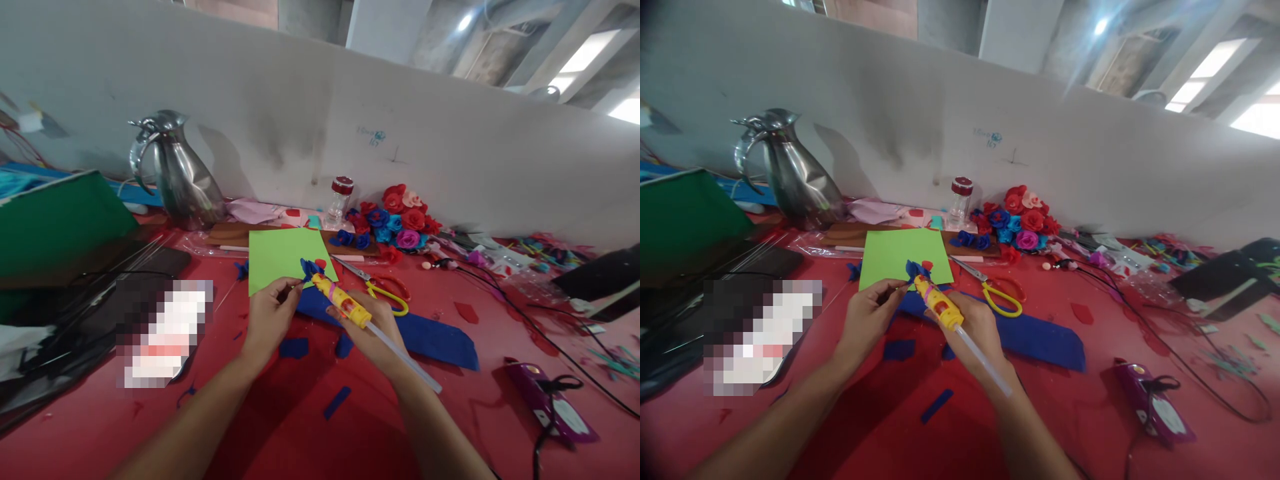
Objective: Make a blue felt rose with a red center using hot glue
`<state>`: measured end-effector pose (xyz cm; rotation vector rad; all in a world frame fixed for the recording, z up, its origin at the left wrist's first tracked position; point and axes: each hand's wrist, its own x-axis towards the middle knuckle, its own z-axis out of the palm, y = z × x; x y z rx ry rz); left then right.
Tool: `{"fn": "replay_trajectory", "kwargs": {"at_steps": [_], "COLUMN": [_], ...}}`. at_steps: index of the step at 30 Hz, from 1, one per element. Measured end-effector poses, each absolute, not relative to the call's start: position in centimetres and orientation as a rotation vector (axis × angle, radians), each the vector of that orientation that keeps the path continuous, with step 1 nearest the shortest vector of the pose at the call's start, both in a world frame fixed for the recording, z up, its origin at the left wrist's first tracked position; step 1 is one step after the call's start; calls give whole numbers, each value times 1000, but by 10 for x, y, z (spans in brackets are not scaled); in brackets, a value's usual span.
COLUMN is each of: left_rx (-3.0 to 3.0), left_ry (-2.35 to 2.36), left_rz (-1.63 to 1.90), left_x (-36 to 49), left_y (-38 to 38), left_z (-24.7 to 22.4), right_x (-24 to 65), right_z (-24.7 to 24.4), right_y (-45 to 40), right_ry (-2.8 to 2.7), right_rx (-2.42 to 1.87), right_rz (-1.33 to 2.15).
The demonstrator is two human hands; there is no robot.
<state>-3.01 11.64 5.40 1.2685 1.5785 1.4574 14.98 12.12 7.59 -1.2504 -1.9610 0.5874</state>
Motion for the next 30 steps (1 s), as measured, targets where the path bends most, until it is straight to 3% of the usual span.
{"fn": "replay_trajectory", "kwargs": {"at_steps": [7,30], "left_rx": [1296,1225], "left_ry": [1586,1531], "left_rz": [1463,1482], "left_x": [-31,-31], "left_y": [117,117], "left_z": [52,51], "right_x": [153,153], "right_z": [72,68], "right_y": [125,123], "right_ry": [-2003,-2046], "right_rx": [-1188,-1220], "right_rz": [414,299]}}
